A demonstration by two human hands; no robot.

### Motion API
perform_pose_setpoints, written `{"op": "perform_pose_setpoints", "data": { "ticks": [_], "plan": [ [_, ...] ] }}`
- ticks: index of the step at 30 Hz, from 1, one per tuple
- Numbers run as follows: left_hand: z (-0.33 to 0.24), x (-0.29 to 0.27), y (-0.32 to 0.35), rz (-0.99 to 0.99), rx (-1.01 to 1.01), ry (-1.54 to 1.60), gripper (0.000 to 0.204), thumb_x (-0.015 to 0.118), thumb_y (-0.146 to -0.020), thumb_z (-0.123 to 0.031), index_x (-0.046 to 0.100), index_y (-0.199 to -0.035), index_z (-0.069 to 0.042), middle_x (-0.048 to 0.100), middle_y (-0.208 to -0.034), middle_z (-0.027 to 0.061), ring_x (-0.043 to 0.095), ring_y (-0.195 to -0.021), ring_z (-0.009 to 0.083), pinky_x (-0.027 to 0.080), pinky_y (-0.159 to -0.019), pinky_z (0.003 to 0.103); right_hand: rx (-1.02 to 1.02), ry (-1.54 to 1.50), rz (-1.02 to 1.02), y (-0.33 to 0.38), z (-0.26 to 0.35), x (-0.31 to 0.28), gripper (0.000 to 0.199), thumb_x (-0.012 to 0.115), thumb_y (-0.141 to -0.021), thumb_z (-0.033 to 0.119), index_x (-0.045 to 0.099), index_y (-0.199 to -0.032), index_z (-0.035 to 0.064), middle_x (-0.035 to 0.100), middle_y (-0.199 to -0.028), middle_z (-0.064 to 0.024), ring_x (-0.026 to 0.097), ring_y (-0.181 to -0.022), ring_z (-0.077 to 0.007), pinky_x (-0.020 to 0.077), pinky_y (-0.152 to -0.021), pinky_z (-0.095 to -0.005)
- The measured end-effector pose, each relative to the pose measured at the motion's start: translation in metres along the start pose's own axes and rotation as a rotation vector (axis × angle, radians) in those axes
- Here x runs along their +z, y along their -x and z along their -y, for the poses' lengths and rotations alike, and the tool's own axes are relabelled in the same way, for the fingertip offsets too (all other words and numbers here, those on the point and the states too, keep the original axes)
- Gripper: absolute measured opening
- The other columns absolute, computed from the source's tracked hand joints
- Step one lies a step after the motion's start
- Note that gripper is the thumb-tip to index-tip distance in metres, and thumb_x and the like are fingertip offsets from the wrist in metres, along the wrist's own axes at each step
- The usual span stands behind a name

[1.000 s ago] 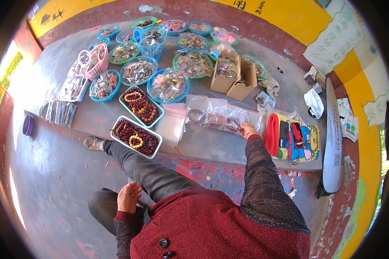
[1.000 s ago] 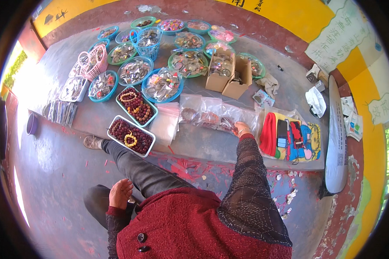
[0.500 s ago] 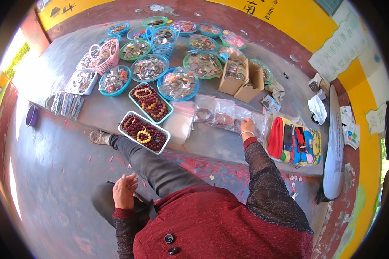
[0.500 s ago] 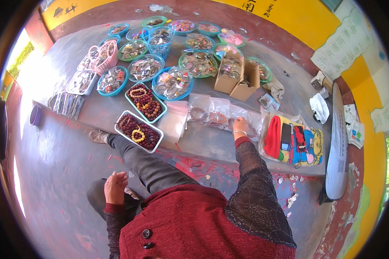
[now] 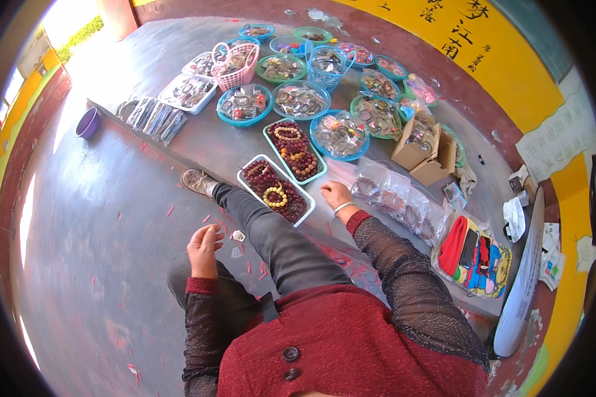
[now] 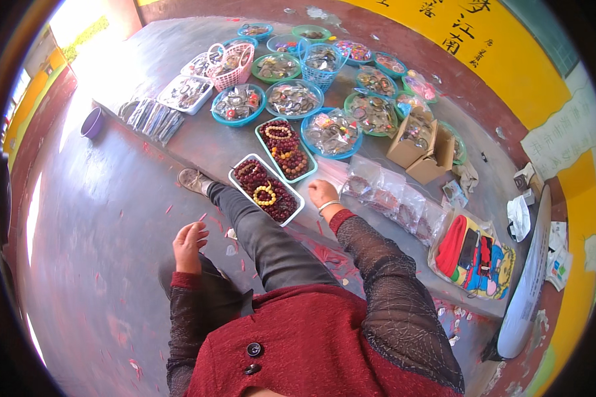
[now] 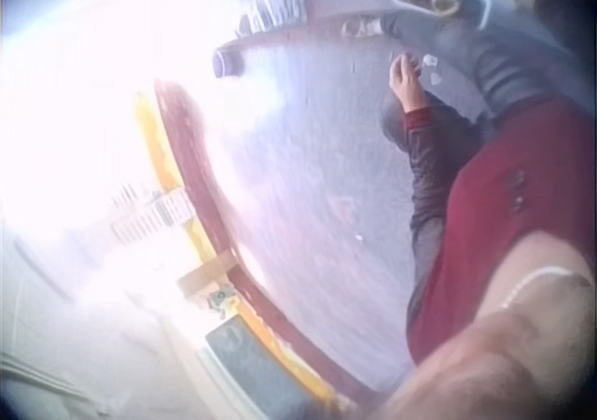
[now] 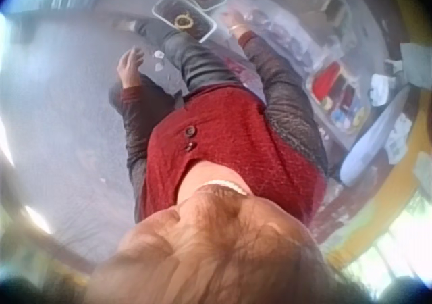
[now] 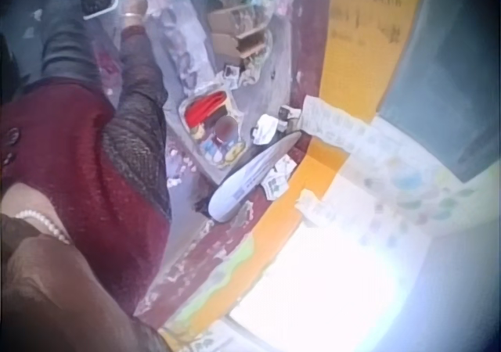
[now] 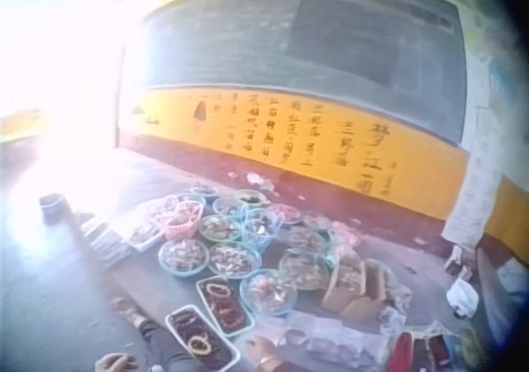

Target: The person sits on the floor and repeatedly picks up small plastic bags and beaded bracelets from trays. They place the bracelets into the bags and set the filled bags down on the floor.

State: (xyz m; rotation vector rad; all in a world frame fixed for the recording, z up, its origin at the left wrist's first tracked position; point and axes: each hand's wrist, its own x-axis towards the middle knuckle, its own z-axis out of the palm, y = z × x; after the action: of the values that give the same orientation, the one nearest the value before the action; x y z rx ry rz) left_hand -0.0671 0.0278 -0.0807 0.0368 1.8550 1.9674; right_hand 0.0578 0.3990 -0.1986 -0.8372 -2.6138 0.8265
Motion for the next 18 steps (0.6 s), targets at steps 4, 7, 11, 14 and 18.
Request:
{"op": "perform_pose_setpoints", "data": {
  "ticks": [4,7,11,14,18],
  "plan": [
    [0.013,0.004,-0.011,0.072,0.107,-0.056,0.017,0.055,-0.090,-0.017,0.063,-0.093,-0.002,0.065,-0.085,0.0032,0.061,-0.074,0.0097,0.047,-0.061,0.022,0.021,-0.029,-0.066,-0.008,0.021,0.022,0.020,0.056,-0.074,0.020,0.067,-0.084,0.0076,0.065,-0.081,-0.0137,0.062,-0.080,-0.0310,0.0482,-0.073,-0.0392],
    [0.011,0.005,-0.012,0.077,0.090,-0.060,0.017,0.055,-0.090,-0.016,0.064,-0.092,-0.001,0.065,-0.083,0.0032,0.061,-0.072,0.0096,0.047,-0.061,0.022,0.214,-0.027,-0.119,-0.005,-0.001,0.026,0.020,0.055,-0.072,0.019,0.068,-0.084,0.0089,0.065,-0.085,-0.0160,0.061,-0.083,-0.0328,0.0477,-0.075,-0.0399],
    [0.009,0.010,-0.014,0.110,0.078,-0.066,0.017,0.055,-0.090,-0.015,0.064,-0.092,-0.001,0.065,-0.082,0.0034,0.061,-0.071,0.0099,0.047,-0.061,0.022,0.480,0.221,-0.027,0.027,-0.047,0.037,0.018,0.060,-0.070,0.019,0.066,-0.080,0.0052,0.064,-0.080,-0.0173,0.061,-0.074,-0.0324,0.0478,-0.066,-0.0393],
    [0.011,0.015,-0.016,0.137,0.077,-0.081,0.018,0.055,-0.090,-0.015,0.064,-0.092,0.000,0.065,-0.081,0.0039,0.061,-0.071,0.0101,0.047,-0.061,0.022,0.752,-0.029,-0.077,0.050,-0.078,0.050,0.018,0.066,-0.071,0.021,0.062,-0.074,0.0032,0.062,-0.067,-0.0121,0.058,-0.055,-0.0256,0.0438,-0.050,-0.0371],
    [0.012,0.018,-0.016,0.172,0.081,-0.113,0.020,0.054,-0.090,-0.015,0.064,-0.092,0.002,0.065,-0.081,0.0050,0.062,-0.070,0.0104,0.048,-0.061,0.022,1.117,-0.536,-0.134,0.053,-0.054,0.048,0.025,0.073,-0.071,0.023,0.056,-0.067,0.0041,0.047,-0.052,-0.0032,0.043,-0.041,-0.0129,0.0295,-0.036,-0.0294]
  ]
}}
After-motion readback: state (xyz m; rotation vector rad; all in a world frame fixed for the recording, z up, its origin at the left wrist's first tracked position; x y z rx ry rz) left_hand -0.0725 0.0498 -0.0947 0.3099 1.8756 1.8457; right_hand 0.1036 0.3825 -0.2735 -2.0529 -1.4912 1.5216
